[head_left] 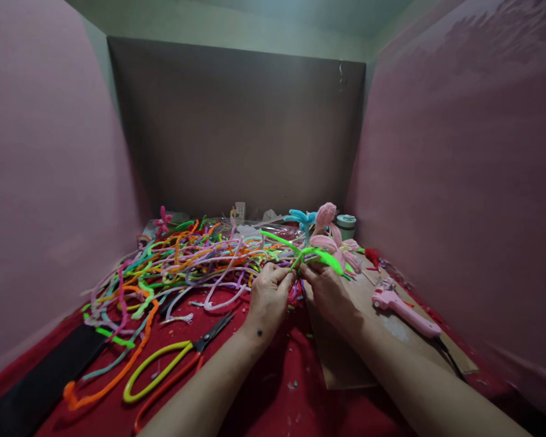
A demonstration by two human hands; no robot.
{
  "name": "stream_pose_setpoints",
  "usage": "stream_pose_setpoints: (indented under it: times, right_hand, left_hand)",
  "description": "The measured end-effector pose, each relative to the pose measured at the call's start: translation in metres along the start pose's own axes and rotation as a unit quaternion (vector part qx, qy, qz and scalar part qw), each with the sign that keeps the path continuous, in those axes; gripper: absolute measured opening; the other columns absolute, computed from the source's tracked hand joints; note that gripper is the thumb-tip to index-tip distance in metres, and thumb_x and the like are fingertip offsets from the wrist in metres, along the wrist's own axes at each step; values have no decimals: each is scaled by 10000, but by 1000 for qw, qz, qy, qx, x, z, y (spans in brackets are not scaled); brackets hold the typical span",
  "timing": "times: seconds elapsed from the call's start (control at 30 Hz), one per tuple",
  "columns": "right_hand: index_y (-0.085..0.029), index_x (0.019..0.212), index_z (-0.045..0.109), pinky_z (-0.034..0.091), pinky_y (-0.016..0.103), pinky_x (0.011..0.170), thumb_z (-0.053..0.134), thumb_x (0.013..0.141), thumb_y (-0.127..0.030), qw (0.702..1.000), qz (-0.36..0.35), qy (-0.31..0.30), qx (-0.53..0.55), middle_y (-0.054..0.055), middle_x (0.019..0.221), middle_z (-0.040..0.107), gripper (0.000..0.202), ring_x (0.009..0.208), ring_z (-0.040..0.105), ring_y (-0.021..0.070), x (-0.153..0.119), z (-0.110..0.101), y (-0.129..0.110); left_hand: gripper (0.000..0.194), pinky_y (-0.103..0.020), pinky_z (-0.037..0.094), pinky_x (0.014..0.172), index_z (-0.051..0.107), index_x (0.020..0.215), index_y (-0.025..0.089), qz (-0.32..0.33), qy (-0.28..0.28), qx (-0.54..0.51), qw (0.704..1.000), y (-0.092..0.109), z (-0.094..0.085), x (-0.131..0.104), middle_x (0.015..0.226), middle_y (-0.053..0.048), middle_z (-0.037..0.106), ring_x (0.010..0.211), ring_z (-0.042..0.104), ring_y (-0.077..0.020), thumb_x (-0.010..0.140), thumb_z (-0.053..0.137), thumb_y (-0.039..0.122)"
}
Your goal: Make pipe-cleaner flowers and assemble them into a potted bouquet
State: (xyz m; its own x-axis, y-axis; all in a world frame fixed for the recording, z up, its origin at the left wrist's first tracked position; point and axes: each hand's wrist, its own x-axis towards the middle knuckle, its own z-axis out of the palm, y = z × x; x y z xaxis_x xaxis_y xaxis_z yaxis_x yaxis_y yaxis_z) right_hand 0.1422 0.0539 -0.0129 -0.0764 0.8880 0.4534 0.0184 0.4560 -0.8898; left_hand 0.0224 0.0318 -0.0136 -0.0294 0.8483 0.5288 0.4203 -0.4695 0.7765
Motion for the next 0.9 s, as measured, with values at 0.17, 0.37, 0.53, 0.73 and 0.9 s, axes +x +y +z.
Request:
stream_pose_setpoints:
  times: [0.17, 0.37, 0.53, 0.73, 0.9]
  right_hand:
    - [-183, 778, 629, 425, 335, 816, 505, 769, -344, 997, -3, -10, 79, 51, 799, 642, 204, 881, 547, 202, -3, 2, -3]
    - [-217, 833, 635, 436, 327, 797, 428, 821, -303, 999, -8, -37, 36, 42, 872, 648, 225, 811, 564, 187, -7, -5, 2]
    - [-208, 809, 645, 439, 310, 728, 455, 819, -343, 1000, -6, -21, 14, 41, 788, 649, 234, 774, 569, 190, -8, -5, 12]
    - [-216, 821, 649, 434, 291, 690, 501, 799, -335, 991, 31, -50, 118, 31, 813, 651, 191, 753, 575, 178, -9, -2, 8]
    - [-202, 820, 642, 420, 263, 621, 594, 755, -327, 967, 54, -57, 243, 17, 790, 643, 148, 674, 561, 151, -7, -1, 16]
  left_hand:
    - [146, -240, 365, 662, 667, 665, 192, -30, -9, -35, 999, 6, -1, -1, 687, -5, 515, 695, 493, -140, 737, 545, 228]
    - [73, -219, 350, 595, 554, 631, 181, -54, -10, -111, 992, 4, 3, -3, 603, 44, 503, 606, 452, -110, 678, 597, 218]
    - [138, -219, 343, 573, 525, 557, 165, -107, 5, -139, 984, 6, 4, 0, 543, 45, 479, 569, 426, -101, 661, 594, 222]
    - [171, -217, 332, 558, 518, 537, 158, -137, 5, -175, 975, 7, 7, -2, 513, 57, 465, 529, 403, -88, 617, 641, 245]
    - [193, -215, 313, 550, 490, 534, 164, -117, -14, -150, 982, 3, 7, -3, 516, 59, 440, 534, 397, -90, 653, 610, 257]
